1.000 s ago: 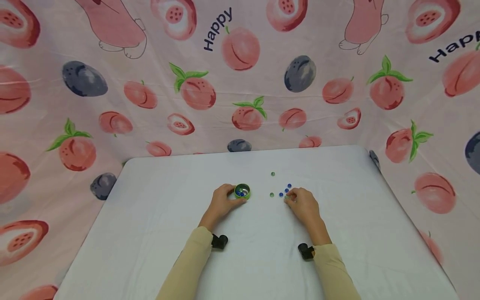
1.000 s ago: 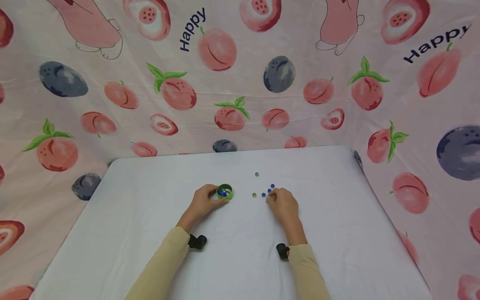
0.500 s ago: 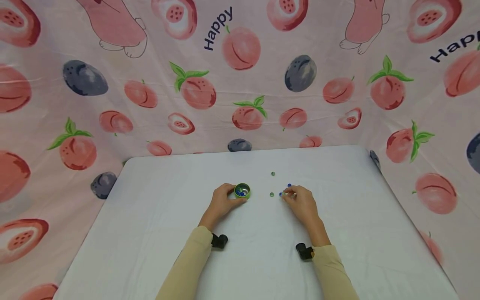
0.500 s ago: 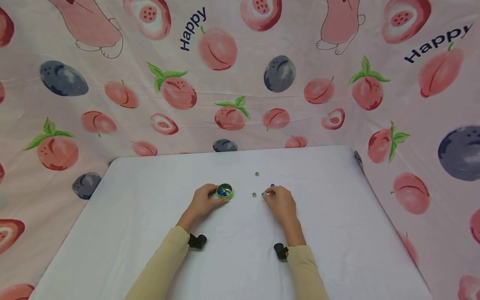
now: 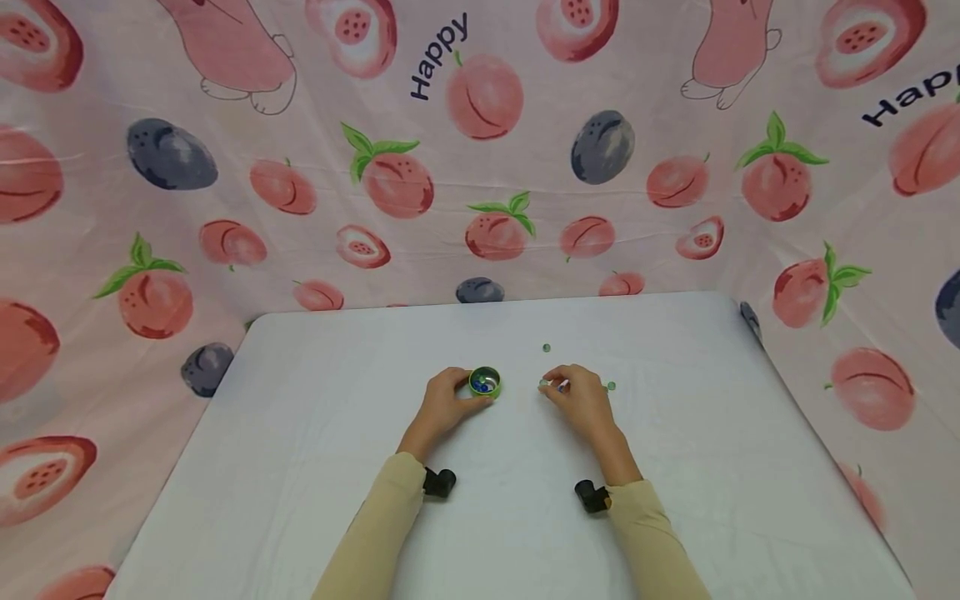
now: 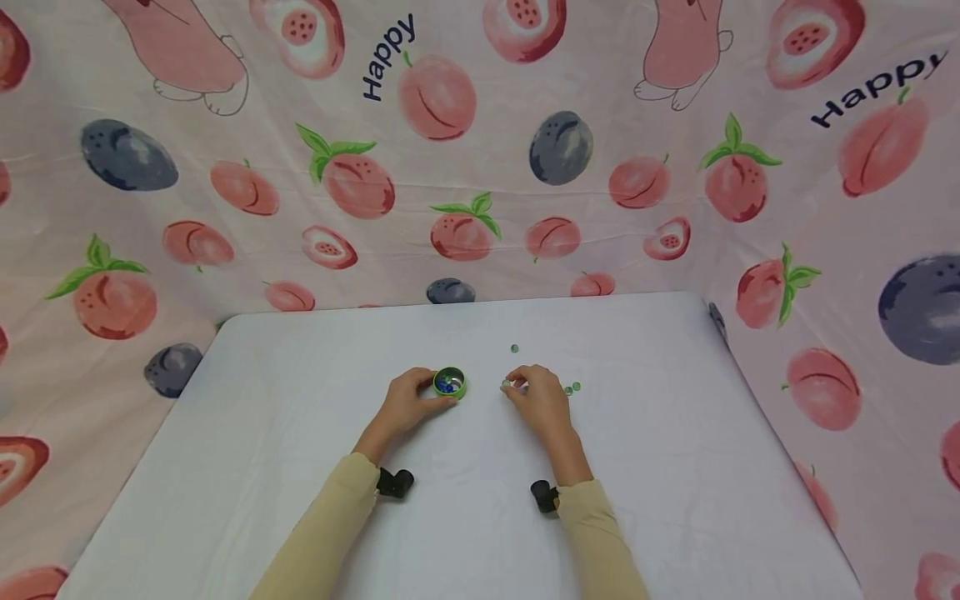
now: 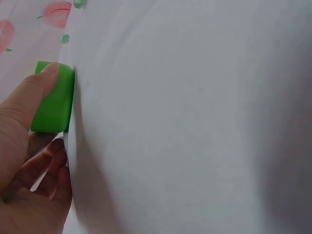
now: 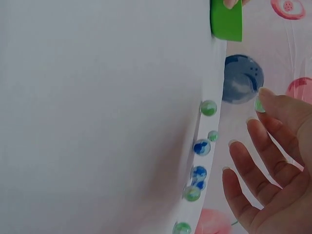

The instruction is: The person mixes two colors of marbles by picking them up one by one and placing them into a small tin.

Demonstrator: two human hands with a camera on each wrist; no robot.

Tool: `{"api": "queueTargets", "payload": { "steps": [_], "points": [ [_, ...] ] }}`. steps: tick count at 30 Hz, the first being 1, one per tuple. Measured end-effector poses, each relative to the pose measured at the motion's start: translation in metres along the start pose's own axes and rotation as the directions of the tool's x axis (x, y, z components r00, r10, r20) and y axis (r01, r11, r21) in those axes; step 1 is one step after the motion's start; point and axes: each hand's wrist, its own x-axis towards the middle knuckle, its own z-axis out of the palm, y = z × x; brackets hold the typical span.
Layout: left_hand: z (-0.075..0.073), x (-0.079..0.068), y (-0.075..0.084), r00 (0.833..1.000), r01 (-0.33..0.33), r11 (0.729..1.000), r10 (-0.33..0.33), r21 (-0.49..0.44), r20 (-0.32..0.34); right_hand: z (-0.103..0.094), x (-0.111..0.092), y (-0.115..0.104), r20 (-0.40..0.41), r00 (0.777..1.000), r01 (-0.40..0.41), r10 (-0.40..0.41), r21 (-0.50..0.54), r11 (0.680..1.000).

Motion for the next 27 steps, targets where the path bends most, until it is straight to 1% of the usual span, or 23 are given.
{"api": "queueTargets", "payload": {
  "steps": [5,10,19,27],
  "points": [
    [-0.001,-0.001,0.002,1.0,0.011,1.0,-0.011,0.009,0.004,0.009,0.004,-0.007,0.015,0.999,0.036,-0.036,0.005,0.999],
    [-0.001,0.0,0.004,1.0,0.01,1.0,-0.011,0.013,0.007,0.017,0.007,-0.016,0.027,0.998,0.052,-0.052,0.004,0.999],
    [0.0,0.001,0.001,1.0,-0.004,1.0,0.004,0.013,0.005,0.033,0.015,-0.025,0.061,0.994,0.088,-0.088,0.011,0.996],
    [0.001,0.002,-0.001,1.0,-0.01,1.0,0.01,0.027,-0.001,0.041,0.02,-0.031,0.082,0.991,0.101,-0.104,0.039,0.994]
  ]
}}
